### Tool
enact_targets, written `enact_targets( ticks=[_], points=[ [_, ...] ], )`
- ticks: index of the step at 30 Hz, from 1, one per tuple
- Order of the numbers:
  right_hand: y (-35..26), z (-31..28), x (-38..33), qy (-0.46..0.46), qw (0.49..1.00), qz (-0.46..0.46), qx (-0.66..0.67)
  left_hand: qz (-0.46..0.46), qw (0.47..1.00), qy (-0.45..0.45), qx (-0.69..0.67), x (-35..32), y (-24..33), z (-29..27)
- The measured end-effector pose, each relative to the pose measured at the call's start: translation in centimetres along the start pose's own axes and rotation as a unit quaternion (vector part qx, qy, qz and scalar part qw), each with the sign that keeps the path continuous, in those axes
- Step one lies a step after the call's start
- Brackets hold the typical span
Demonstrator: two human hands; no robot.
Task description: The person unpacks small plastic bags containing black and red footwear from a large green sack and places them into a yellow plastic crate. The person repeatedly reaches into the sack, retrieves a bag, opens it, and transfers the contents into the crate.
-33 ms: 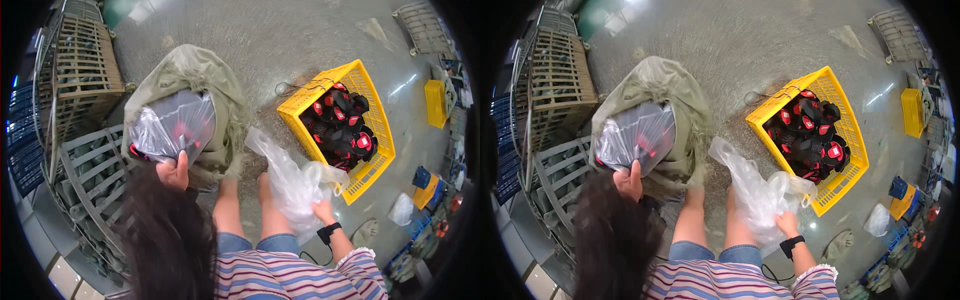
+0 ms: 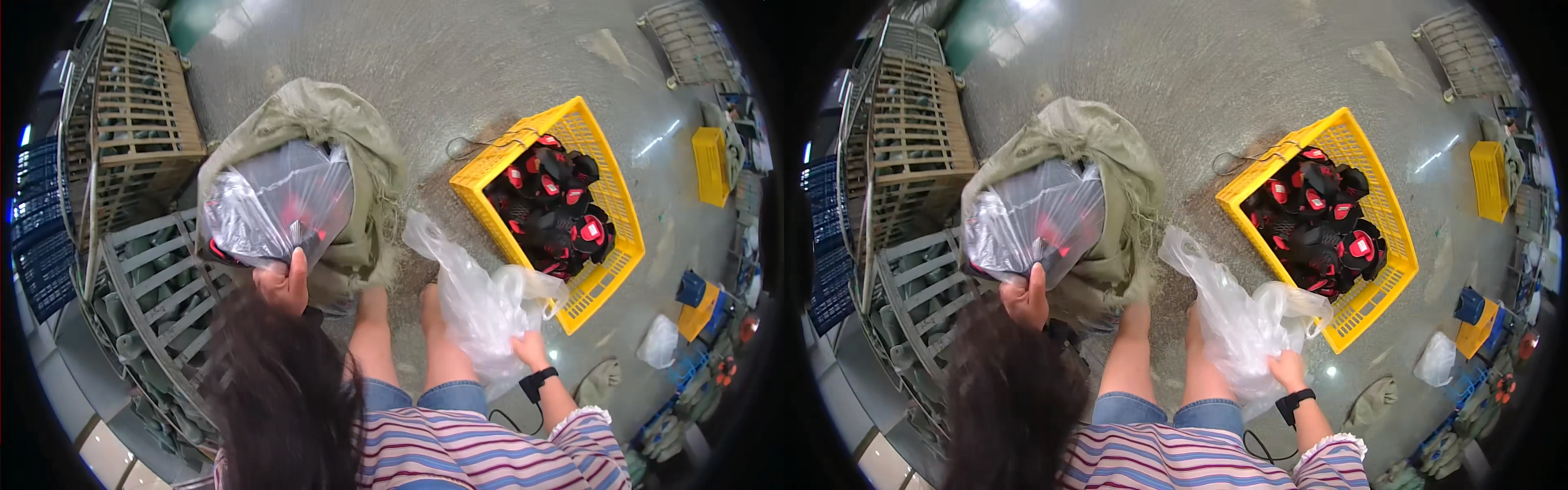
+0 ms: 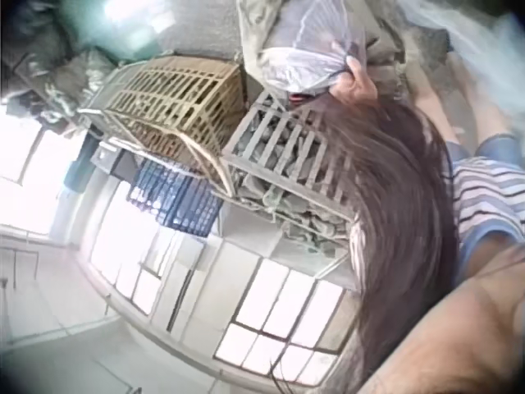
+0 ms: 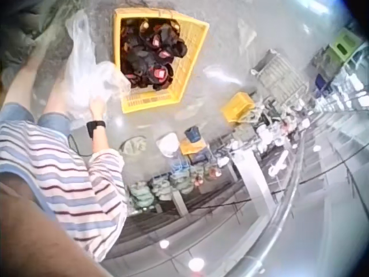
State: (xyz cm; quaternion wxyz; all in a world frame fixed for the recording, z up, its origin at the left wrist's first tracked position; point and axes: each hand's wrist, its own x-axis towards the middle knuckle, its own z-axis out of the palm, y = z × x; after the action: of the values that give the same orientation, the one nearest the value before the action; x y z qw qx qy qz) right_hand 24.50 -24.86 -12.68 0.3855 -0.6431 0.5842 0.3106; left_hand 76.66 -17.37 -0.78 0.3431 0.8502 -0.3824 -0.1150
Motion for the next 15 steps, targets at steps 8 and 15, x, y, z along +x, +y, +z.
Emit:
enact_targets(
  ticks=[8,15],
  points=[
    [21.3,8.4,-13.5,0.016,0.999,0.007,-0.034,0.164,0.968,0.16,-0.106,5.2,19.7,-3.2],
    [26.4,6.6,-15.2,0.012,0.978,0.042,-0.204,0.062,0.932,-0.176,-0.311,-2.9,31.0,8.4]
  ],
)
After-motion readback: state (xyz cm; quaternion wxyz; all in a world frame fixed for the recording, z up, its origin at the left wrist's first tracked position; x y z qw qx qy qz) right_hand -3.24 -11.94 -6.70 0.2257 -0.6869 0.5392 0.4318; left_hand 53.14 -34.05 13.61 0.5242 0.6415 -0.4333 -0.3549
